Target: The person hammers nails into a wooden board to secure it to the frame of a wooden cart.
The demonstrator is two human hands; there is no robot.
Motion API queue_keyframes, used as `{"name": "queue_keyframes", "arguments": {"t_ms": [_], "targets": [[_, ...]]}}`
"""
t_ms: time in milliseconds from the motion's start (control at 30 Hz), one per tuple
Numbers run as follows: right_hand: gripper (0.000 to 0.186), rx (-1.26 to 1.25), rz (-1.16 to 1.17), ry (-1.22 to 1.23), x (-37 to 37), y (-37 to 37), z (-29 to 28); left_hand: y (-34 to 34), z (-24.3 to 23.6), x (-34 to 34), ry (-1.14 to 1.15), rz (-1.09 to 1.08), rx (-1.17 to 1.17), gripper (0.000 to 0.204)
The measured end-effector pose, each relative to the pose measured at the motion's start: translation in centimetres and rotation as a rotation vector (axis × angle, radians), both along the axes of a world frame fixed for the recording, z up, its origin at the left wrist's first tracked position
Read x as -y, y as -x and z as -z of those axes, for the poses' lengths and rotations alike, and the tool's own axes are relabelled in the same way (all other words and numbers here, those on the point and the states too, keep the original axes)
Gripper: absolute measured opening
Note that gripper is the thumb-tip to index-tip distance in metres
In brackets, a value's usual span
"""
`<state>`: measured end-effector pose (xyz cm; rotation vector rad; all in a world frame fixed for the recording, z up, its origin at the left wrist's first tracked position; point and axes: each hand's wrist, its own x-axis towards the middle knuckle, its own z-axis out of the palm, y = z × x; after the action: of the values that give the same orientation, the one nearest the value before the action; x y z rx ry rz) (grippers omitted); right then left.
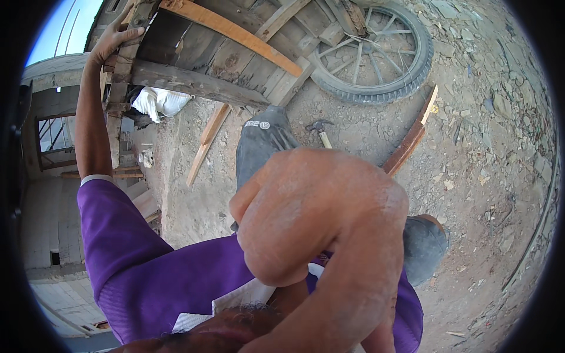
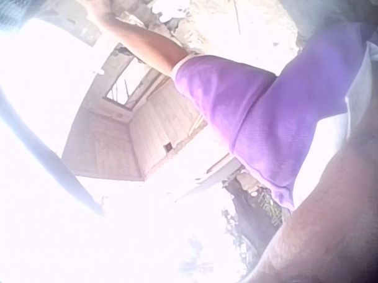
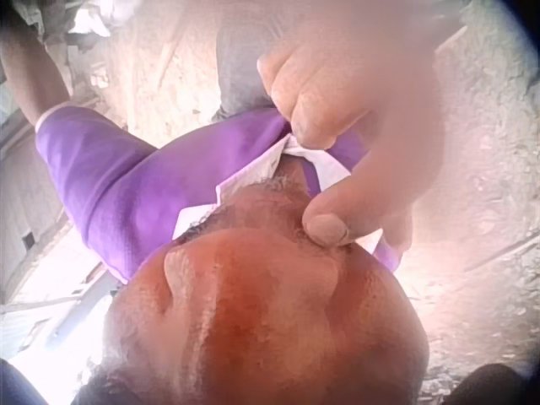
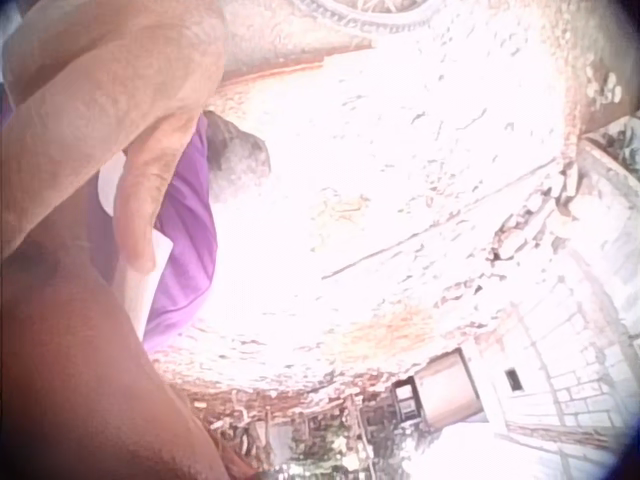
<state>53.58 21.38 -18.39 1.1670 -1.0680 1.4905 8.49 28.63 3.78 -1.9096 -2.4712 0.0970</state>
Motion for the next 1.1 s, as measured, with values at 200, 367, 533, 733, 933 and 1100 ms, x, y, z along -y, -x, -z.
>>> {"name": "queue_keyframes", "arguments": {"t_ms": [200, 367, 533, 733, 933, 1100], "targets": [[0.018, -0.265, -0.033, 0.219, -2.0, -1.9, 3.2, 1.9, 0.9, -2.0, 0.044, 0.048, 0.132, 0.109], [0.018, -0.285, 0.011, 0.367, -3.5, -3.6, 5.5, 0.9, 0.7, -2.4, 0.065, 0.07, 0.134, 0.109], [0.021, -0.302, 0.005, 0.373, -4.9, -3.8, 6.5, 2.4, -0.2, -1.9, 0.046, 0.013, 0.143, 0.108], [0.027, -0.276, -0.024, 0.479, -5.5, -4.2, 8.0, 2.2, -0.1, -2.3, 0.054, -0.045, 0.239, 0.103], [0.031, -0.269, 0.017, 0.478, -6.3, -3.6, 9.1, 2.4, 0.4, -2.3, 0.045, -0.024, 0.239, 0.104], [0.034, -0.272, 0.051, 0.511, -6.5, -4.8, 10.0, 1.7, 0.4, -2.3, 0.037, -0.024, 0.249, 0.105]]}}
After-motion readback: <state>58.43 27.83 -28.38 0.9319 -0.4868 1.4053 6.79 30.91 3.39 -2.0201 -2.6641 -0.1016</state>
